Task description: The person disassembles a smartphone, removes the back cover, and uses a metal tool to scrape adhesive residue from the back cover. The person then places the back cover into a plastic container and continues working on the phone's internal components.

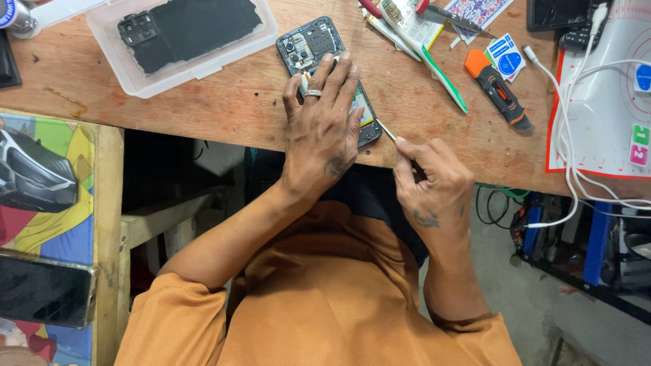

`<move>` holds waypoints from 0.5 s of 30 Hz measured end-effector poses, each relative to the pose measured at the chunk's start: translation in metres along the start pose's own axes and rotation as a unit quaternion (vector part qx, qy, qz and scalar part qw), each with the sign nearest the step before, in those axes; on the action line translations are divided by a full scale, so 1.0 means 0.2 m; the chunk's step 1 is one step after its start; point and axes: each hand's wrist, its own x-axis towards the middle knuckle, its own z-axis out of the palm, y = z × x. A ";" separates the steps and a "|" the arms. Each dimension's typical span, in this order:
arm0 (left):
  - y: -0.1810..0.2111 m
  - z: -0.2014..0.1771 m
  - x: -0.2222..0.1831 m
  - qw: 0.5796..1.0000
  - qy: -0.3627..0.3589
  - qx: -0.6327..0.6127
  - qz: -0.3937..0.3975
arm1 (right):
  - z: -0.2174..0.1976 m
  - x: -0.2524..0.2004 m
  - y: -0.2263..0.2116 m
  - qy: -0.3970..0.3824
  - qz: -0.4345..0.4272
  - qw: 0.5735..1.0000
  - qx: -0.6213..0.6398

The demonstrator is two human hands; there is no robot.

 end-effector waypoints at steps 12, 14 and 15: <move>-0.01 0.00 0.00 1.000 -0.001 -0.001 0.014 | 0.09 -0.06 0.07 0.043 0.003 0.998 0.034; -0.01 0.00 -0.01 1.000 0.001 0.001 0.013 | 0.11 -0.07 0.08 0.049 0.002 0.998 0.043; -0.01 0.00 -0.01 1.000 0.001 0.002 0.013 | 0.11 -0.08 0.08 0.051 0.004 0.998 0.042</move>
